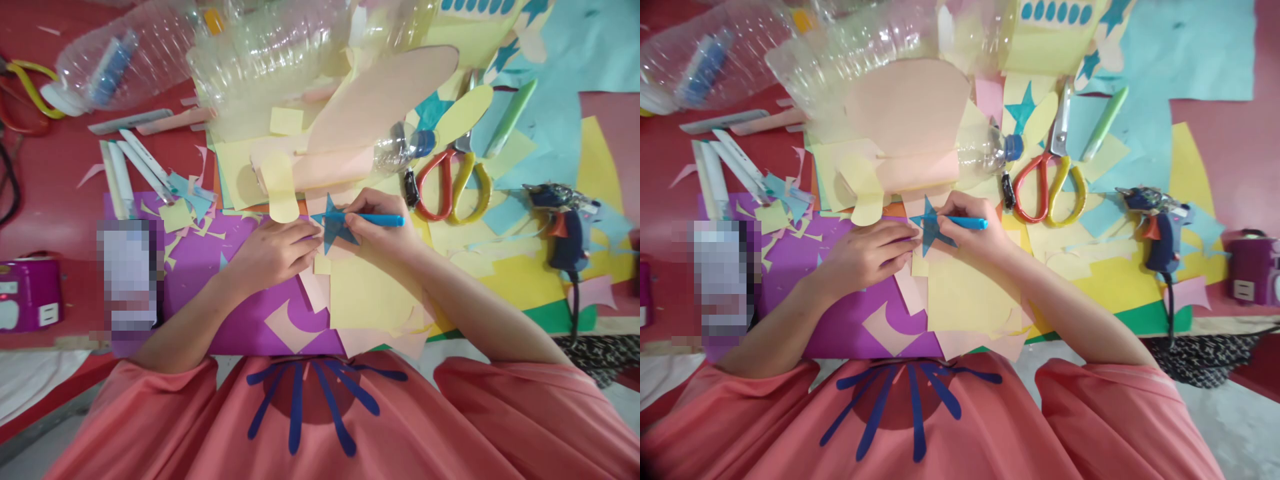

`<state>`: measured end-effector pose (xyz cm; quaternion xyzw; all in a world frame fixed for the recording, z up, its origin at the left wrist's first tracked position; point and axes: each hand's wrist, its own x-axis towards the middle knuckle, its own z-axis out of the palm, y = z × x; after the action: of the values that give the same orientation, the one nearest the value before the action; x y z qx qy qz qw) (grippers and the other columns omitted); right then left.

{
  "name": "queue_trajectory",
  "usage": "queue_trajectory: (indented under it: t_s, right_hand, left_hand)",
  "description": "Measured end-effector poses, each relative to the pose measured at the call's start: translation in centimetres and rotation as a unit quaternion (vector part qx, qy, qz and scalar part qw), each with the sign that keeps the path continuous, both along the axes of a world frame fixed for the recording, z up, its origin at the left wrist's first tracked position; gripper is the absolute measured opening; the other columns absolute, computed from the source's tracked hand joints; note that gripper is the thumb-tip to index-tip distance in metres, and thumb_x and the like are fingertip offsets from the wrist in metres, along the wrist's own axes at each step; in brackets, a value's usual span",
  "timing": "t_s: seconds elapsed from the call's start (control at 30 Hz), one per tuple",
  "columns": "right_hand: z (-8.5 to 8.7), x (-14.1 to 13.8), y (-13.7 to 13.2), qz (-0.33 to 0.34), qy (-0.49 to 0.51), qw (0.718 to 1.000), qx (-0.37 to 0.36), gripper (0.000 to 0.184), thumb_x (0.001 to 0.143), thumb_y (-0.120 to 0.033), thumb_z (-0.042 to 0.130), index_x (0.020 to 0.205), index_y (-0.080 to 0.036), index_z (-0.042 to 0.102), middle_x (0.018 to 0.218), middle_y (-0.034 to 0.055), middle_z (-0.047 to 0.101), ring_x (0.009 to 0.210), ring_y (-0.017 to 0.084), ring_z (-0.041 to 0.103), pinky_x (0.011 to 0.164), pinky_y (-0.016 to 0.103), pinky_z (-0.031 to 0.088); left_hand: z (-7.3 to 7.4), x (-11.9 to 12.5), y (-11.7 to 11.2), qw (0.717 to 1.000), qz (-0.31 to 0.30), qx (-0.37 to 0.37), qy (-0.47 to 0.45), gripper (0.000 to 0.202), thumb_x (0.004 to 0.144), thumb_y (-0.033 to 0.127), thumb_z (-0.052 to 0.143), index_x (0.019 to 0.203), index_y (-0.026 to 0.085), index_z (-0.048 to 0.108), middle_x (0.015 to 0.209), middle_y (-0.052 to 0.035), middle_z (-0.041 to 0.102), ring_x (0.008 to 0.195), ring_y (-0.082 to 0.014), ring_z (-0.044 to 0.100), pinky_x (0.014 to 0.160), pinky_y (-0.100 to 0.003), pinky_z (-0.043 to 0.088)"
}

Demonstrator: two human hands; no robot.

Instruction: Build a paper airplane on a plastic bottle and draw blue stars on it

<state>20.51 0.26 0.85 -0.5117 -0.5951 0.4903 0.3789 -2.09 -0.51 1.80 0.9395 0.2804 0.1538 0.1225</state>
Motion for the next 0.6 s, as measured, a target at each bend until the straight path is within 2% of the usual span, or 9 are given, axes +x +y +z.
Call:
queue_trajectory:
  t_s: [0.23, 0.43, 0.6]
  right_hand:
    - [-0.06, 0.02, -0.02, -0.017, 0.003, 1.0, 0.015, 0.011, 0.073, -0.023, 0.059, 0.065, -0.02, 0.052, 0.059, -0.0032, 0.055, 0.054, 0.009, 0.047, 0.053, 0.025, 0.038]
    - [-0.04, 0.1, 0.05, 0.02, 0.004, 1.0, -0.011, 0.016, 0.072, -0.024, 0.059, 0.061, -0.02, 0.048, 0.055, -0.0044, 0.047, 0.052, 0.009, 0.042, 0.048, 0.023, 0.031]
    - [0.03, 0.19, 0.12, 0.036, 0.005, 0.999, -0.025, 0.017, 0.069, -0.024, 0.059, 0.058, -0.02, 0.047, 0.054, -0.0041, 0.048, 0.052, 0.008, 0.04, 0.049, 0.024, 0.032]
  left_hand:
    - [-0.02, -0.07, 0.02, 1.0, -0.006, 0.01, -0.006, 0.031, 0.103, 0.023, 0.04, 0.107, 0.015, 0.07, 0.114, -0.0089, 0.074, 0.107, -0.0225, 0.07, 0.084, -0.036, 0.06]
    - [-0.06, -0.04, 0.02, 1.0, -0.002, 0.0, -0.003, 0.032, 0.103, 0.023, 0.04, 0.107, 0.016, 0.07, 0.114, -0.0085, 0.074, 0.109, -0.0229, 0.07, 0.086, -0.037, 0.059]
    - [0.07, -0.06, 0.01, 1.0, 0.0, -0.009, 0.001, 0.032, 0.103, 0.024, 0.039, 0.107, 0.017, 0.07, 0.114, -0.0084, 0.074, 0.109, -0.0226, 0.07, 0.085, -0.036, 0.059]
